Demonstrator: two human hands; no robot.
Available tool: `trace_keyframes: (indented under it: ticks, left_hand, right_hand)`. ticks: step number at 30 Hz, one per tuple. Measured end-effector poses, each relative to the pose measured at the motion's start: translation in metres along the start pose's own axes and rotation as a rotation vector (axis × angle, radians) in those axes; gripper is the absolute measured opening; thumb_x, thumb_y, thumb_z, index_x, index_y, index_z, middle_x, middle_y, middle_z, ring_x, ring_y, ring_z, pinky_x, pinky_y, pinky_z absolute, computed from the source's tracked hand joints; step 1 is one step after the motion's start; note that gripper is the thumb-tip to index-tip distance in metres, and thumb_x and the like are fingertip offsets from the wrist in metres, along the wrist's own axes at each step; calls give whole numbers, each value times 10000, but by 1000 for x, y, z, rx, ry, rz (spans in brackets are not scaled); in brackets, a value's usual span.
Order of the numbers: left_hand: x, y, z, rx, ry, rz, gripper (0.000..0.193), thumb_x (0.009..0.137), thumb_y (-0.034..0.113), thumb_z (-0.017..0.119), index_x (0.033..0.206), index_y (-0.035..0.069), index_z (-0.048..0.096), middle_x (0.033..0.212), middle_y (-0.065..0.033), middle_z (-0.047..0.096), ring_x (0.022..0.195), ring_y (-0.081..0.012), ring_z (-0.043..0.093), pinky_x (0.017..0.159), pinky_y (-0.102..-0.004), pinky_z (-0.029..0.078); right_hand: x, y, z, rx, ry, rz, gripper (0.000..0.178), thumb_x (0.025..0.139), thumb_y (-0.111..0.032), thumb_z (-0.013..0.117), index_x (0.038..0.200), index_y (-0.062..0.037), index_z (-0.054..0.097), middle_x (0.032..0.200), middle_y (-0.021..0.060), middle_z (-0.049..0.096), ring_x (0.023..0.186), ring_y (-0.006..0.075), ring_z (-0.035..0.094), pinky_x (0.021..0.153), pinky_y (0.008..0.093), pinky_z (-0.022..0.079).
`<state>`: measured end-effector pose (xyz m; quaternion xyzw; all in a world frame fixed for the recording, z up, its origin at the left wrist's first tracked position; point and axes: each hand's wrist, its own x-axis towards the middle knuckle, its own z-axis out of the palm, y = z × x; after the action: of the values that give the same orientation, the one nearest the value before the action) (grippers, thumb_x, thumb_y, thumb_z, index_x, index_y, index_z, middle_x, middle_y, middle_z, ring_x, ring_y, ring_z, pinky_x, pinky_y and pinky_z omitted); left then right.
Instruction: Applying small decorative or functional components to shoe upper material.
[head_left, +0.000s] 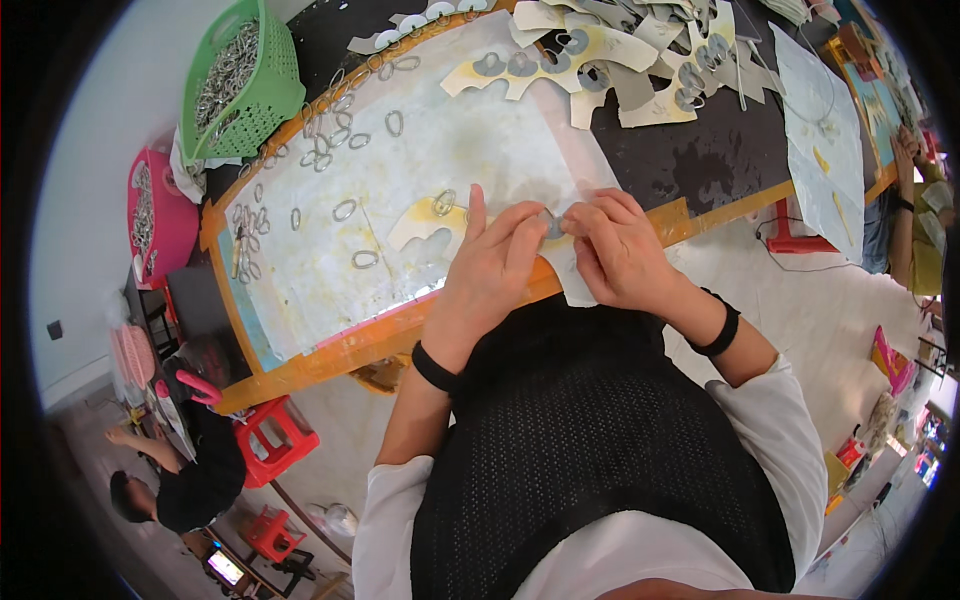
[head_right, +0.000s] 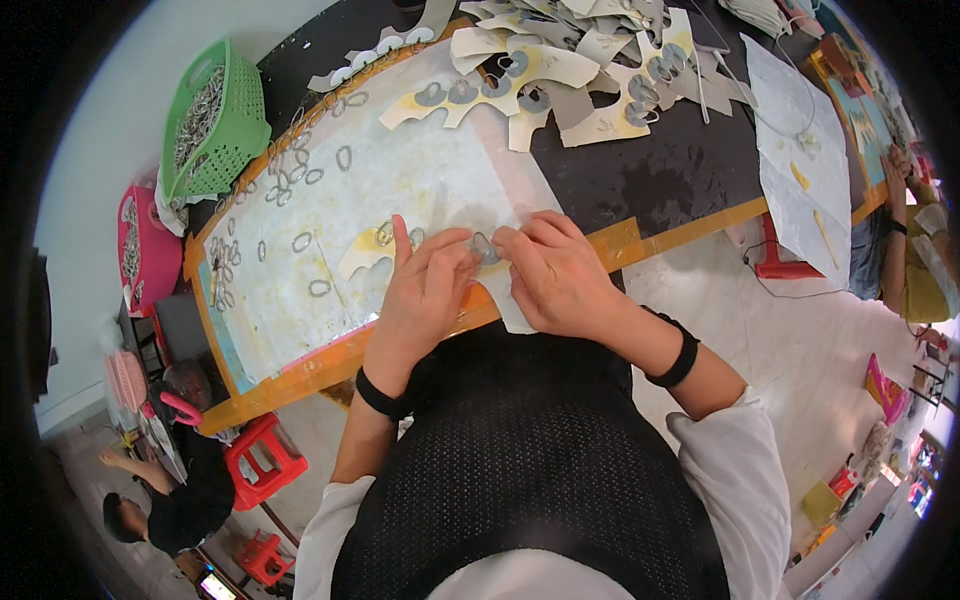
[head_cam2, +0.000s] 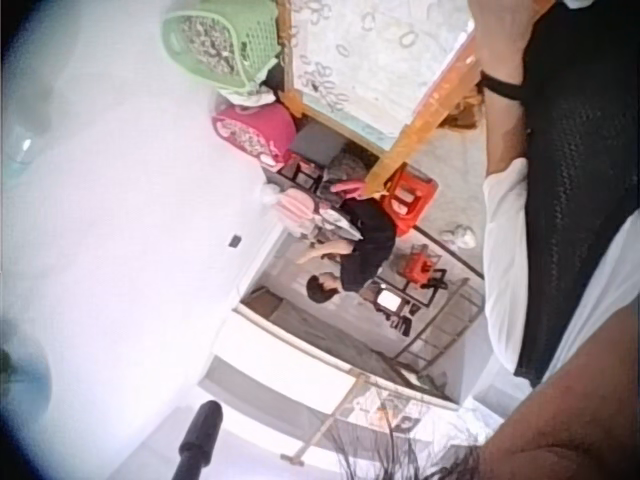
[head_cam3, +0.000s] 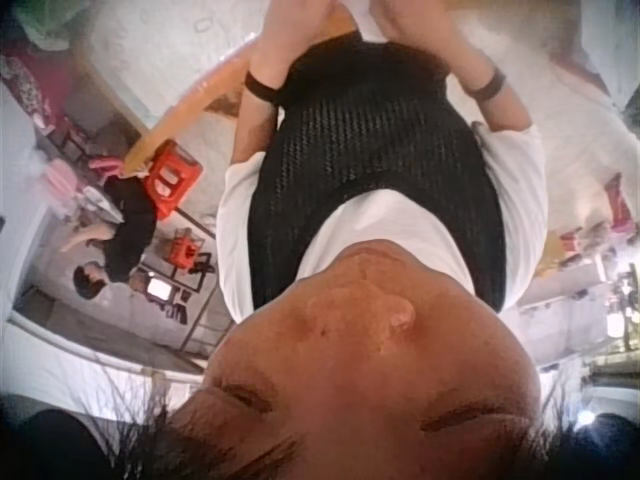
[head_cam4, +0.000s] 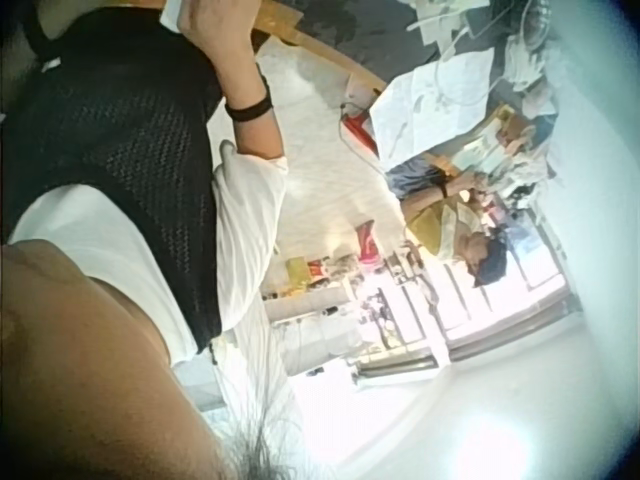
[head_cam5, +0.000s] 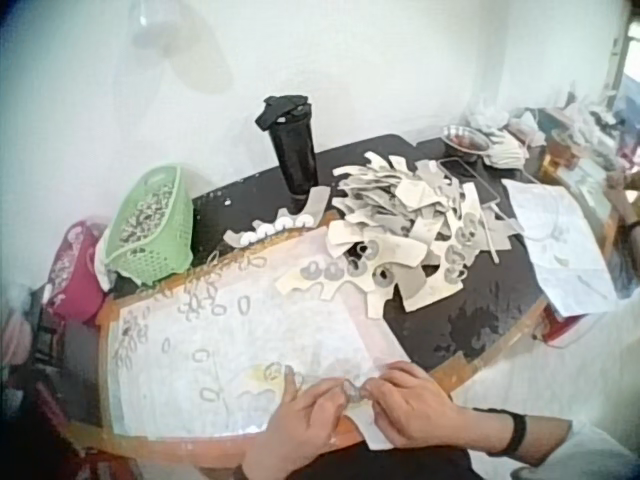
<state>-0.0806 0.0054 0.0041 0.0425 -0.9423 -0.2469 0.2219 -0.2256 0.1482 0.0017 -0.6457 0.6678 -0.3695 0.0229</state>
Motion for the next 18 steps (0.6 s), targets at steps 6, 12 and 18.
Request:
trace_keyframes:
  ticks: [6, 12, 18]
  left_hand:
    - [-8, 1, 3, -58, 48, -93, 197, 841, -15, 645, 977, 52, 520, 971, -72, 632, 1062, -265, 607, 1123, -625, 132]
    - [-17, 10, -3, 160, -79, -79, 244, 835, 80, 628, 1077, 75, 596, 1119, -14, 621, 1240, -259, 493, 1097, -672, 35]
    - [-25, 18, -1, 234, -128, -72, 310, 808, 133, 621, 1114, 90, 639, 1203, -24, 583, 1309, -256, 435, 1072, -705, 46]
  right_hand:
    - [0, 0, 0, -31, -30, 20, 326, 716, -17, 639, 1039, -20, 595, 854, 82, 597, 873, 282, 562, 937, 444, 424]
    - [0, -5, -5, -45, -80, -30, 208, 743, -110, 678, 929, -33, 624, 904, 71, 589, 911, 268, 548, 947, 452, 402]
    - [-2, -4, -5, -65, -119, -47, 199, 770, -148, 681, 919, -33, 619, 949, 65, 584, 906, 263, 540, 937, 456, 393]
